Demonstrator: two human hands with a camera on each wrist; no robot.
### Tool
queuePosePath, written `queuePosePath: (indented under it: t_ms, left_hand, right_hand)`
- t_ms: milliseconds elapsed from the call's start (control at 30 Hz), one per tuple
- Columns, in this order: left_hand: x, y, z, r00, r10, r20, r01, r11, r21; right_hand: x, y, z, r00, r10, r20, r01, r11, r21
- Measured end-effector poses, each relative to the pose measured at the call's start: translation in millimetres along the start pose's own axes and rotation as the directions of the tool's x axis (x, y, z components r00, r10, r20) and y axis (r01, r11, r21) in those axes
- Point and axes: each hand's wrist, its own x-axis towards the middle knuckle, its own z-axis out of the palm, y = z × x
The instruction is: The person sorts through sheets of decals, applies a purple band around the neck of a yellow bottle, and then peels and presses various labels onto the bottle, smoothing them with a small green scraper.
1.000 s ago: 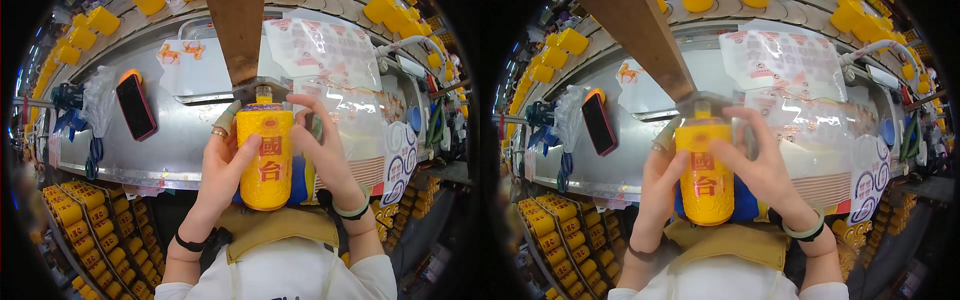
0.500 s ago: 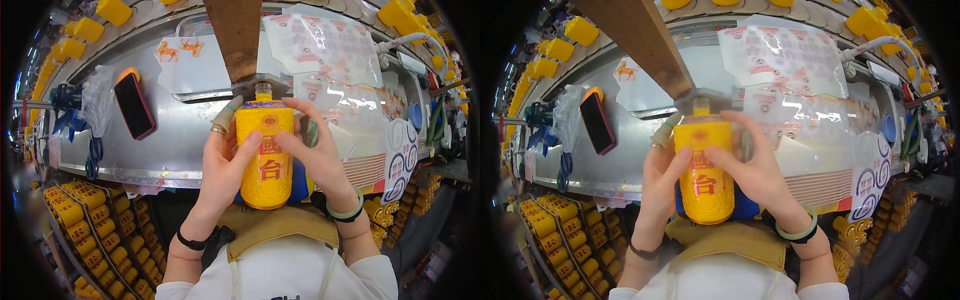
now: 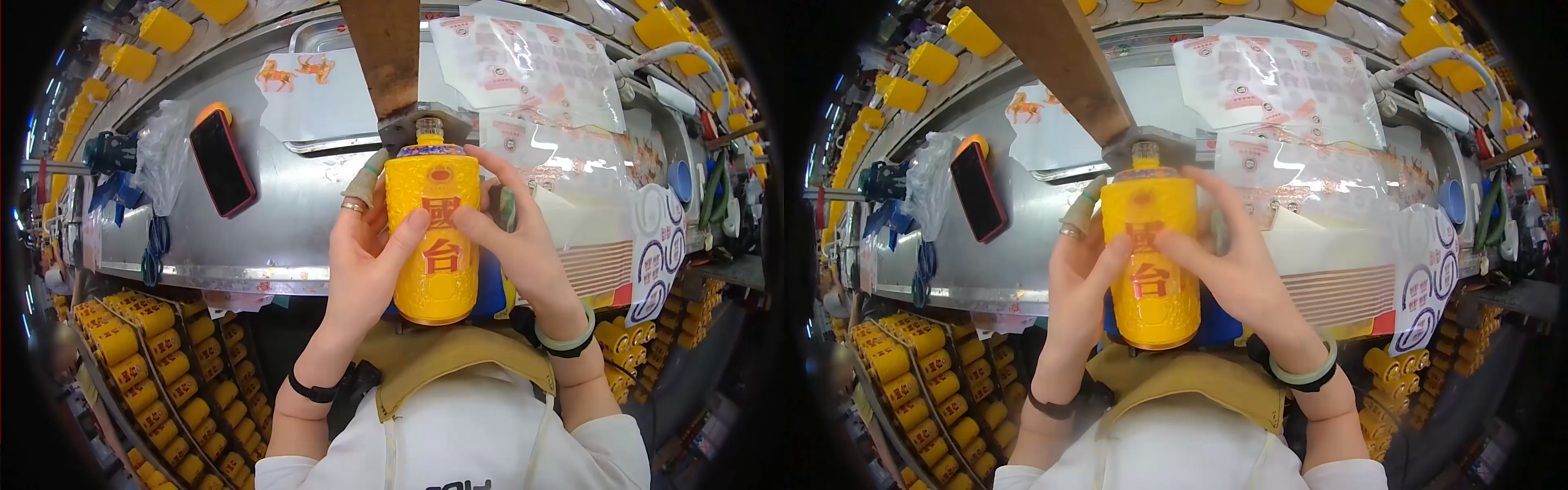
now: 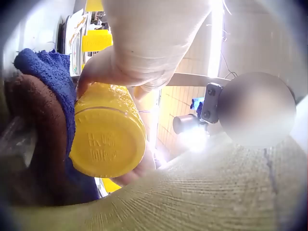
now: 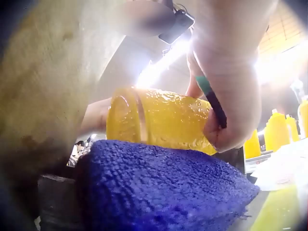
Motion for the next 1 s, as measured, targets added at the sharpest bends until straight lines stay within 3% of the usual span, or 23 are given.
queuePosePath:
  t_ms: [100, 400, 467, 667, 867, 1000]
  left_hand:
    - [0.2, 0.3, 0.8, 1.000, 0.002, 0.002, -0.002, 1.000, 0.022]
    - [-1.2, 0.4, -1.9, 1.000, -0.011, 0.010, 0.011, 1.000, -0.006]
    - [-4.1, 2.3, -1.7, 0.999, -0.040, 0.024, 0.042, 0.995, -0.092]
    - [-16.5, -0.8, -10.0, 0.992, -0.012, 0.128, 0.015, 1.000, -0.026]
    - [-16.8, -0.2, -10.4, 0.992, -0.026, 0.124, 0.032, 0.998, -0.047]
    - [-16.2, 1.7, -10.3, 0.991, -0.031, 0.132, 0.041, 0.996, -0.078]
  right_hand:
    - [0.2, 0.2, -1.5, 1.000, 0.009, 0.005, -0.008, 0.998, -0.055]
    - [-1.6, 2.7, -0.4, 1.000, -0.006, 0.007, 0.006, 1.000, 0.024]
    - [-4.7, 2.6, -2.9, 1.000, -0.031, 0.004, 0.031, 0.998, -0.063]
    - [-19.7, 10.0, -7.0, 0.999, 0.011, 0.048, -0.004, 0.990, -0.143]
    - [-18.3, 14.8, -4.8, 0.998, -0.029, 0.050, 0.031, 0.998, -0.049]
    - [-18.0, 14.3, -5.2, 0.998, -0.028, 0.055, 0.033, 0.996, -0.083]
